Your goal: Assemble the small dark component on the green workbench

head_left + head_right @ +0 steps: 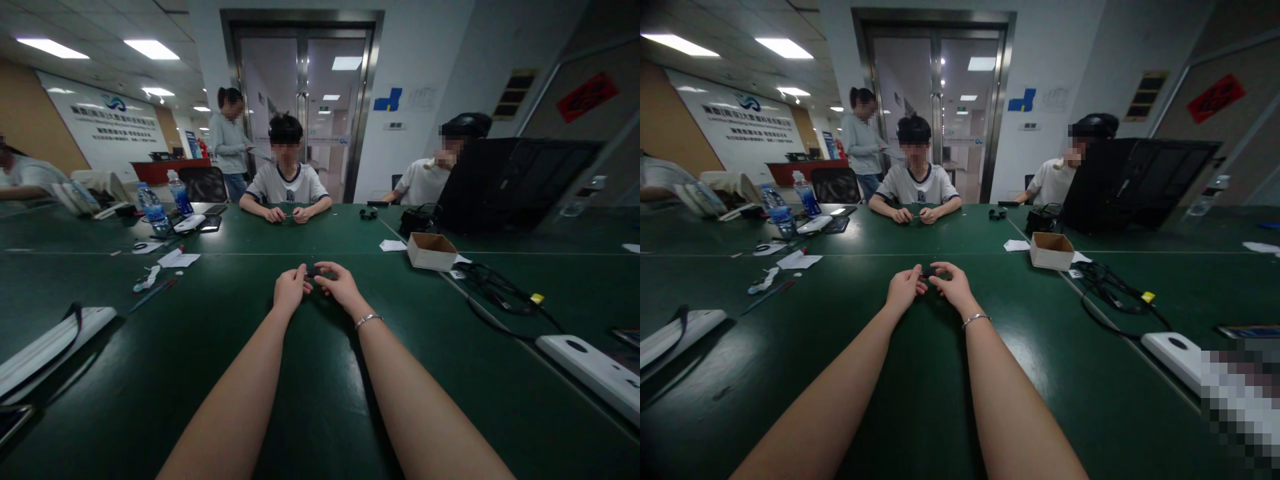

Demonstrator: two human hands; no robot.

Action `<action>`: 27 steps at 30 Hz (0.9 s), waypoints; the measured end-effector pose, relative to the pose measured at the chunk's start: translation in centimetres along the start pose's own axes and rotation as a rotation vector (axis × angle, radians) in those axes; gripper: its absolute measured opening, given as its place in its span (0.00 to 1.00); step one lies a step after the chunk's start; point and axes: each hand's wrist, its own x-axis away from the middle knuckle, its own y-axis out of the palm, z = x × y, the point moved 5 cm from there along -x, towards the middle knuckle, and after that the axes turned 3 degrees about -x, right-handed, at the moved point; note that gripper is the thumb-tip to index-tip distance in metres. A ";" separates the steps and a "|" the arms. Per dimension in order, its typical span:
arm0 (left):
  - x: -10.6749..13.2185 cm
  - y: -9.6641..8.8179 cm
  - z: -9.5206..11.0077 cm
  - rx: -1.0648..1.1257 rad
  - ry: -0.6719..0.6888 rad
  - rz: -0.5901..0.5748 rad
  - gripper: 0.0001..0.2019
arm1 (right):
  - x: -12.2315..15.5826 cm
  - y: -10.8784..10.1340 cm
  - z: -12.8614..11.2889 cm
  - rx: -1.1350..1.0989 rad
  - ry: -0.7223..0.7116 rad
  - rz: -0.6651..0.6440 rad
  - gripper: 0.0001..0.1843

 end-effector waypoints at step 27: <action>0.7 0.6 1.6 -0.351 0.121 -0.058 0.21 | -0.3 -0.4 0.5 -0.060 0.115 0.075 0.18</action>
